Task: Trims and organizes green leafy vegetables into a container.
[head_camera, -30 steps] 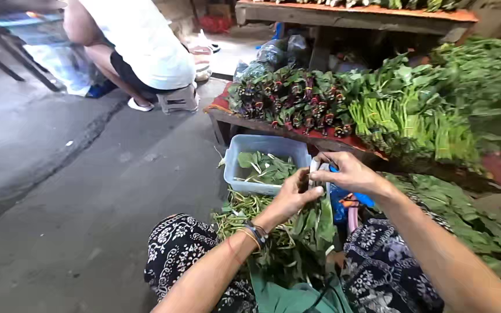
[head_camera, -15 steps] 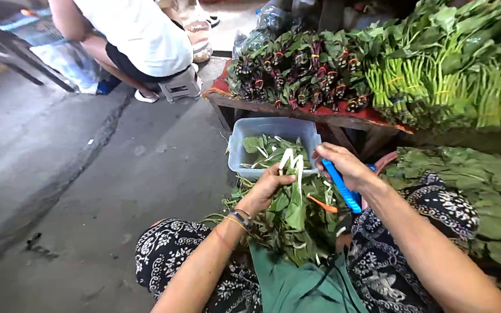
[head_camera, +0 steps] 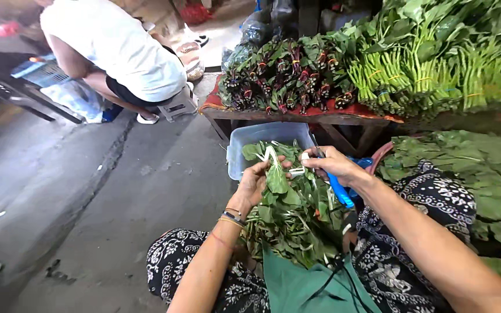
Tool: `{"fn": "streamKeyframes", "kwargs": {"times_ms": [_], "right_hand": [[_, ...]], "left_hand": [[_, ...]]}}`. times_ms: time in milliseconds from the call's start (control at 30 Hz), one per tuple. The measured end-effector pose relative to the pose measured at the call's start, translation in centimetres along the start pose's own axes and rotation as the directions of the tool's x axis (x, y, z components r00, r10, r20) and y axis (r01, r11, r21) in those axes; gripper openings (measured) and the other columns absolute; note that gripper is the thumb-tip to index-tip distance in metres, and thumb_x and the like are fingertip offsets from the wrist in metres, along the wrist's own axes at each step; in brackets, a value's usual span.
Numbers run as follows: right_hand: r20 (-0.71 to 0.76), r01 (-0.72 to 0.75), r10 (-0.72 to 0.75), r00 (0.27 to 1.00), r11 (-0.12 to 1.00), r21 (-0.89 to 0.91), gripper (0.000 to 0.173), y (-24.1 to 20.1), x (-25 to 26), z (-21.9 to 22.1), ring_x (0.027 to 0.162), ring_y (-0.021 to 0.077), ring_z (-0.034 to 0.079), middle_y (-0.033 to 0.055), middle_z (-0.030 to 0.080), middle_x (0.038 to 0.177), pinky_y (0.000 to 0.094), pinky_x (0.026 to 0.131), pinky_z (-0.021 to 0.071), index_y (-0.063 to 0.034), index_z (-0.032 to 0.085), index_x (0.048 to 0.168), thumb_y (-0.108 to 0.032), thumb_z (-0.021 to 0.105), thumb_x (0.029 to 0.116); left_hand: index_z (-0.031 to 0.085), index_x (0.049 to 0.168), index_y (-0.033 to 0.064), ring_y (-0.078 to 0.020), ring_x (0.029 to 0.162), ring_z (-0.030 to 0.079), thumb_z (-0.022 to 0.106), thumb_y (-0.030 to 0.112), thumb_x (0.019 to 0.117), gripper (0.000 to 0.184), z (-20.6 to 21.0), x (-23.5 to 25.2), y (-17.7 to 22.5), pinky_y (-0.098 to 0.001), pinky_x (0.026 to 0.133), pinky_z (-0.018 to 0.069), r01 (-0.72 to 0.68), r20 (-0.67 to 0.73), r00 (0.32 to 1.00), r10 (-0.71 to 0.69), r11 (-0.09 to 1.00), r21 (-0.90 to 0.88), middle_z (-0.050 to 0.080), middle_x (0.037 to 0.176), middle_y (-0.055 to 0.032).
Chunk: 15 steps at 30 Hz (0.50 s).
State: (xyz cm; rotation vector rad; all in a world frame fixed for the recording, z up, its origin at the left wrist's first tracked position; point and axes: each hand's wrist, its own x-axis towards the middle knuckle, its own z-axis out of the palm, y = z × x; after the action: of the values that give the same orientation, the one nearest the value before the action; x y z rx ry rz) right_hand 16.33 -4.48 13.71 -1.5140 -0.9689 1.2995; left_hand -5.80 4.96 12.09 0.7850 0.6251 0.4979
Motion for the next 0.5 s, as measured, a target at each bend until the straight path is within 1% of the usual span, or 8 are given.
{"fn": "streamKeyframes", "kwargs": {"times_ms": [67,100,167,233,267,333,400,500], "right_hand": [[-0.002,-0.067,0.067,0.998,0.998,-0.018,0.009,0.2,0.3,0.1,0.046,0.0046,0.038,-0.0009,0.05,0.069,0.0185,0.043,0.036,-0.0067,0.063,0.107,-0.01,0.065,0.0996],[0.011,-0.094,0.094,0.996,0.995,-0.027,0.009,0.4,0.4,0.2,0.046,0.0046,0.038,-0.0012,0.049,0.068,0.0186,0.043,0.0357,-0.0071,0.062,0.106,-0.012,0.066,0.0996],[0.03,-0.125,0.127,0.991,0.991,-0.047,0.013,0.7,0.5,0.8,0.046,0.0046,0.038,-0.0006,0.051,0.07,0.0187,0.043,0.035,-0.0071,0.061,0.108,-0.015,0.066,0.1],[0.052,-0.164,0.172,0.984,0.977,-0.133,0.03,0.8,0.5,1.5,0.049,0.0044,0.041,0.0028,0.058,0.084,0.0193,0.044,0.0363,-0.0097,0.058,0.126,-0.032,0.06,0.1052],[0.058,-0.199,0.214,0.975,0.961,-0.192,0.042,0.7,0.5,1.7,0.052,0.0051,0.042,0.0044,0.06,0.094,0.0207,0.047,0.0369,-0.0124,0.053,0.136,-0.043,0.053,0.1069],[0.02,-0.244,0.254,0.967,0.949,-0.201,0.05,0.7,0.7,2.0,0.054,0.0057,0.042,0.0047,0.059,0.1,0.0217,0.048,0.0365,-0.0133,0.05,0.139,-0.052,0.042,0.1083],[-0.038,-0.231,0.229,0.973,0.969,-0.09,0.042,0.5,0.8,2.1,0.051,0.0055,0.041,0.0028,0.06,0.088,0.0206,0.046,0.0348,-0.0115,0.054,0.13,-0.046,0.043,0.1098],[-0.009,-0.091,0.091,0.996,0.995,0.036,0.019,0.6,0.6,1.8,0.046,0.0045,0.041,0.0012,0.061,0.08,0.0185,0.043,0.0364,-0.0085,0.059,0.115,-0.025,0.053,0.1083]], "left_hand": [[0.059,0.135,0.0041,-0.0288,0.093,0.072,0.009,0.045,0.1111,0.068,-0.1,-0.3,0.5,-0.0475,0.085,0.0593,-0.047,-0.038,0.998,0.049,0.997,0.058,0.072,0.113,-0.0165],[0.058,0.137,0.0054,-0.0277,0.091,0.071,0.008,0.048,0.1108,0.071,-0.1,-0.3,0.7,-0.0473,0.084,0.0595,-0.041,-0.072,0.996,0.045,0.998,0.046,0.071,0.111,-0.0154],[0.06,0.135,0.006,-0.0266,0.084,0.071,0.018,0.038,0.1125,0.058,0.0,-0.4,0.9,-0.0483,0.081,0.0601,-0.012,-0.141,0.99,0.004,0.998,-0.055,0.071,0.1,-0.0141],[0.06,0.134,0.0053,-0.027,0.084,0.07,0.025,0.029,0.1114,0.048,-0.5,-0.3,1.0,-0.0505,0.084,0.0588,0.027,-0.109,0.993,-0.045,0.987,-0.158,0.069,0.093,-0.0135],[0.06,0.135,0.0042,-0.0273,0.085,0.07,0.029,0.022,0.1102,0.043,-0.9,-0.3,0.9,-0.051,0.087,0.0581,0.026,-0.084,0.996,-0.04,0.986,-0.163,0.069,0.093,-0.0136],[0.062,0.126,0.0036,-0.0235,0.086,0.07,0.037,0.008,0.105,0.033,-1.1,-0.4,0.7,-0.0446,0.085,0.0589,0.014,-0.089,0.996,-0.02,0.998,-0.068,0.07,0.095,-0.0116],[0.061,0.117,0.004,-0.0171,0.088,0.07,0.046,0.0,0.1013,0.022,-0.5,-0.7,0.7,-0.0337,0.08,0.0587,0.032,-0.106,0.994,-0.013,0.982,0.186,0.07,0.1,-0.0083],[0.064,0.112,-0.0011,-0.0173,0.087,0.071,0.059,-0.002,0.0985,0.014,0.9,-1.2,0.4,-0.0326,0.077,0.0592,0.036,-0.108,0.994,0.01,0.906,0.421,0.073,0.103,-0.0113]]}}
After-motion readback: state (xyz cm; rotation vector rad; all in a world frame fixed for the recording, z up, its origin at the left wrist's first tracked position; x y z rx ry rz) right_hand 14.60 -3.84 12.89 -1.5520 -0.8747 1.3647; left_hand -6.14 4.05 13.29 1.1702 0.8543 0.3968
